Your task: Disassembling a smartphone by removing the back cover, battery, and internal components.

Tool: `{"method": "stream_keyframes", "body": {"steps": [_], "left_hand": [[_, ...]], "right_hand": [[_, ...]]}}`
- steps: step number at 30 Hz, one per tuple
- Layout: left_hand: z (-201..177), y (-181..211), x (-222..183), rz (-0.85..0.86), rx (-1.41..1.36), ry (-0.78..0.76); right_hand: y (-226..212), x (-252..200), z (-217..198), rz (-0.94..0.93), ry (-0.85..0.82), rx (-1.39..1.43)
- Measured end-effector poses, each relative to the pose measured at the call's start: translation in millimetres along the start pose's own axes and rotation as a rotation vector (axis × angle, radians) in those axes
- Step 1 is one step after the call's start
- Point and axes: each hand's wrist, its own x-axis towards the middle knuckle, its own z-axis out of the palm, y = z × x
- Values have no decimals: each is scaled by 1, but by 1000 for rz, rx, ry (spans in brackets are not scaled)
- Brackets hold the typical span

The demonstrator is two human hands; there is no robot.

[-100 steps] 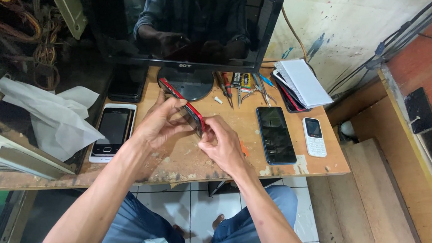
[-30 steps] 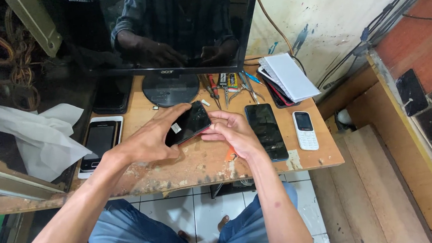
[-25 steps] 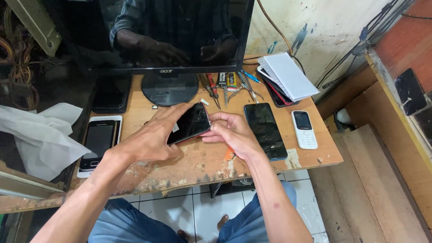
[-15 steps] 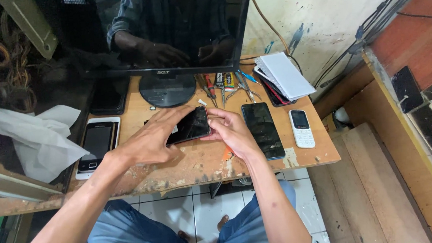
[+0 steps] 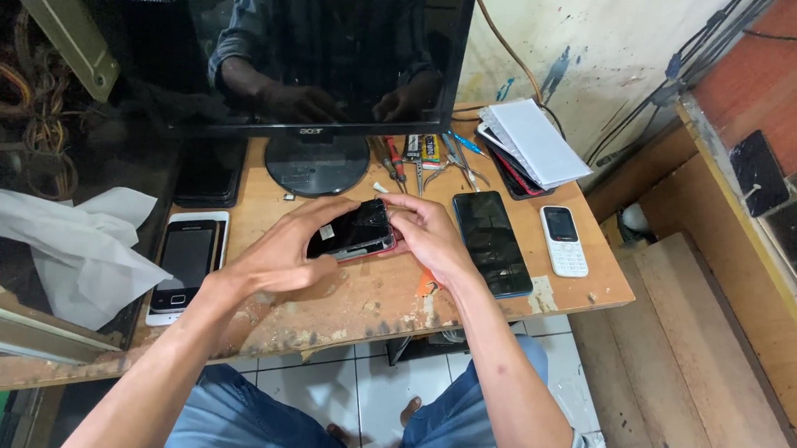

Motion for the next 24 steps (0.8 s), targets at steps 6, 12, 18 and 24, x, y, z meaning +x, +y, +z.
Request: {"method": "stream_keyframes", "body": {"steps": [6,12,18,24], "left_hand": [[-4,2,0,-1,-73,12],[-11,12,-1,-39,-120,18],[-24,26,-1,-252,-183,-46],[-28,73,-7,-563,-448,101]], "right_hand": [[-5,5,-2,29,-44,-53],[-1,8,-2,15,-28,-79],[5,20,-7,-22,19,-252],[-4,25,-2,21,39,-340]]}}
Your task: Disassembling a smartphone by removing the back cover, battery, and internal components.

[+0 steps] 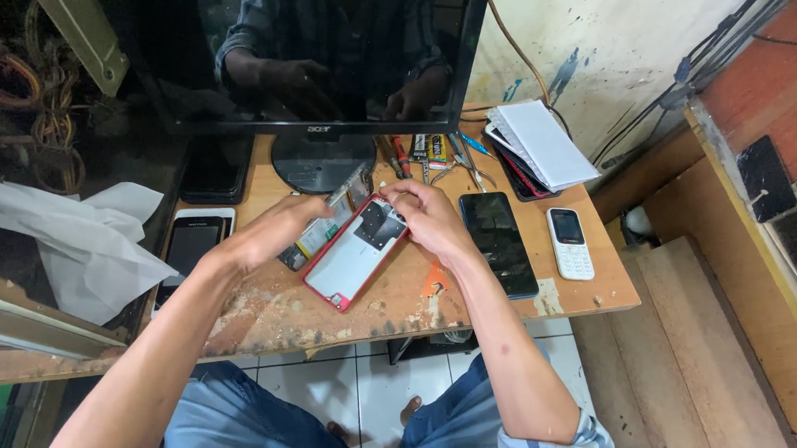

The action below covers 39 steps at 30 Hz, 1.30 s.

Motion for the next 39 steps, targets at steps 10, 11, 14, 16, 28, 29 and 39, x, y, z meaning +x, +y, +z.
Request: {"method": "stream_keyframes", "body": {"steps": [10,11,14,16,28,29,39], "left_hand": [[-6,-82,58,-263,-756,81],[-5,-84,57,-248,-770,65],[-5,-97,60,-209,-807,60],[-2,-94,55,-184,-829,70],[12,-75,34,-70,-1102,49],[13,-76,36,-61,-1107,57],[12,-73,32,-58,-1066,27]], "right_hand": [[-6,0,0,-67,38,-106],[-3,3,1,-91,48,-127],[2,8,3,-126,60,-208],[1,11,4,-139,64,-269],[-16,19,-9,-263,-145,-142],[-15,24,-13,-245,-154,-115],[-18,24,-24,-99,-28,-29]]}}
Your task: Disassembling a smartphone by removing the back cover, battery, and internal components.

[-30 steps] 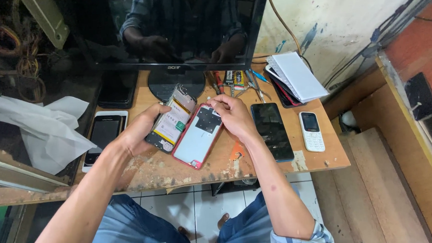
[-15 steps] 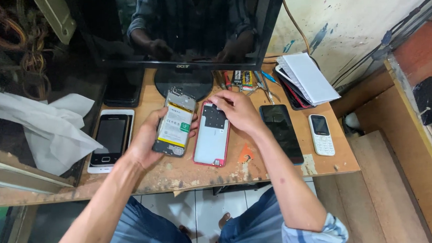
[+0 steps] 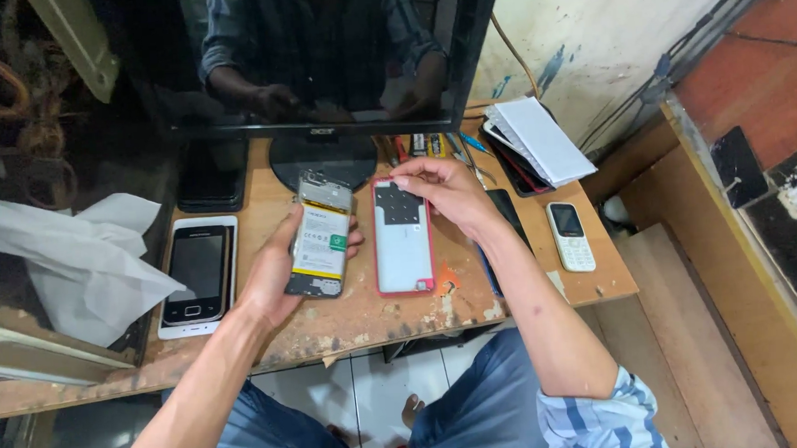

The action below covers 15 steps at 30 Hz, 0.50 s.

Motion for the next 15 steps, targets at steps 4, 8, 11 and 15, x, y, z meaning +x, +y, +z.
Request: {"method": "stream_keyframes", "body": {"steps": [4,8,11,15], "left_hand": [[1,-9,0,1,-21,0],[9,-19,-3,-50,-45,-45],[-12,-59,46,-88,-67,-65],[13,-75,32,-84,-148,-118]], "right_hand": [[11,4,-3,5,18,-14],[10,9,-13,-24,121,26],[-4,7,-21,-67,178,42],[-26,8,-10,-80,166,123]]}}
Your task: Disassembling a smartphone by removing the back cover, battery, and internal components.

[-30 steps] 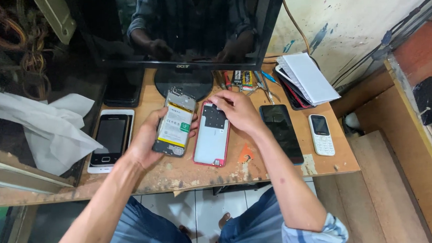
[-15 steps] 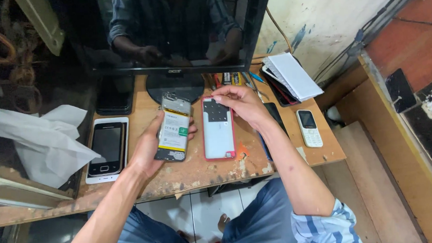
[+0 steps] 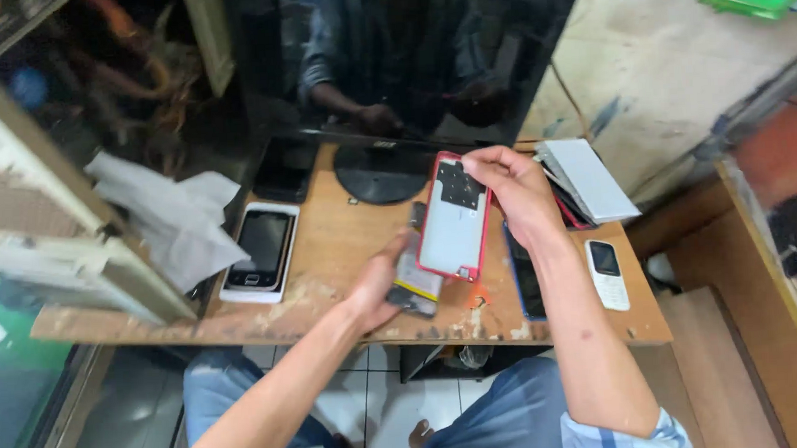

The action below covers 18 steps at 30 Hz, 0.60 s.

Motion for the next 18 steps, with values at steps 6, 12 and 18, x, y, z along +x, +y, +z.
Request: {"method": "stream_keyframes", "body": {"steps": [6,12,18], "left_hand": [[-8,-29,16,42,-171,-111],[1,-14,2,-18,57,109],[3,-15,-7,-57,-28,161]], "right_hand": [[-6,5,71,-125,-204,-67],[7,11,141,-82,-384,-239],[21,25,157,19,-369,-245]]}}
